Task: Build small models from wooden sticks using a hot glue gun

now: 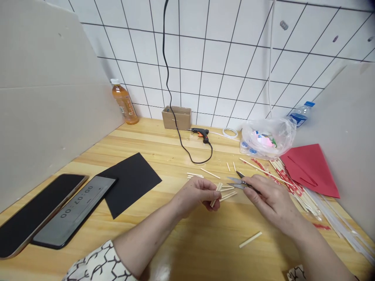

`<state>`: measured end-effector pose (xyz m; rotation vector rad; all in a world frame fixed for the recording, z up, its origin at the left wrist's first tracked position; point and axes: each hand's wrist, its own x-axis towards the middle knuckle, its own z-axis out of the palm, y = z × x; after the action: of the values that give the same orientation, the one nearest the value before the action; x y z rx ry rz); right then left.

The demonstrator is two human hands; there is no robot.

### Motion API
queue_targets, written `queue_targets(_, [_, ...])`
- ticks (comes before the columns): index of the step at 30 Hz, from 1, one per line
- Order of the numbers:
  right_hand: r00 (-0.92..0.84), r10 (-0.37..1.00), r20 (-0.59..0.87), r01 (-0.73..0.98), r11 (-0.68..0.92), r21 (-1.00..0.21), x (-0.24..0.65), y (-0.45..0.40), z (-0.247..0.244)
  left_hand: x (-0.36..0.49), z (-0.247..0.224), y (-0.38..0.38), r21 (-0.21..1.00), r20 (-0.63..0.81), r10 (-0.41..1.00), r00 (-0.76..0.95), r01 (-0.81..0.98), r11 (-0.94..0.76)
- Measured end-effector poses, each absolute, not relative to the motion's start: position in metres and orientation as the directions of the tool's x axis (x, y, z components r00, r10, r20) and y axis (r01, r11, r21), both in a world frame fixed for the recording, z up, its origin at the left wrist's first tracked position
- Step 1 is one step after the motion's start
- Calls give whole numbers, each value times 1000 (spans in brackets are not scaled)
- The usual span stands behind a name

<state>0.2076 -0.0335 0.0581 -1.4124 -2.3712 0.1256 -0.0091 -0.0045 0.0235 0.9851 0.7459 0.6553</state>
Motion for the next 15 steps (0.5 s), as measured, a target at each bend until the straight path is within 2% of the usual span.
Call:
queue_targets(6, [-486,798,357,835,545,-80,202,-35,48,-9,21,-4,912,-240,769,592,-134,388])
queue_targets(15, [-506,777,373,820,568,-72,192,-39,42,-7,24,-8,925,-242,763,600,-94,368])
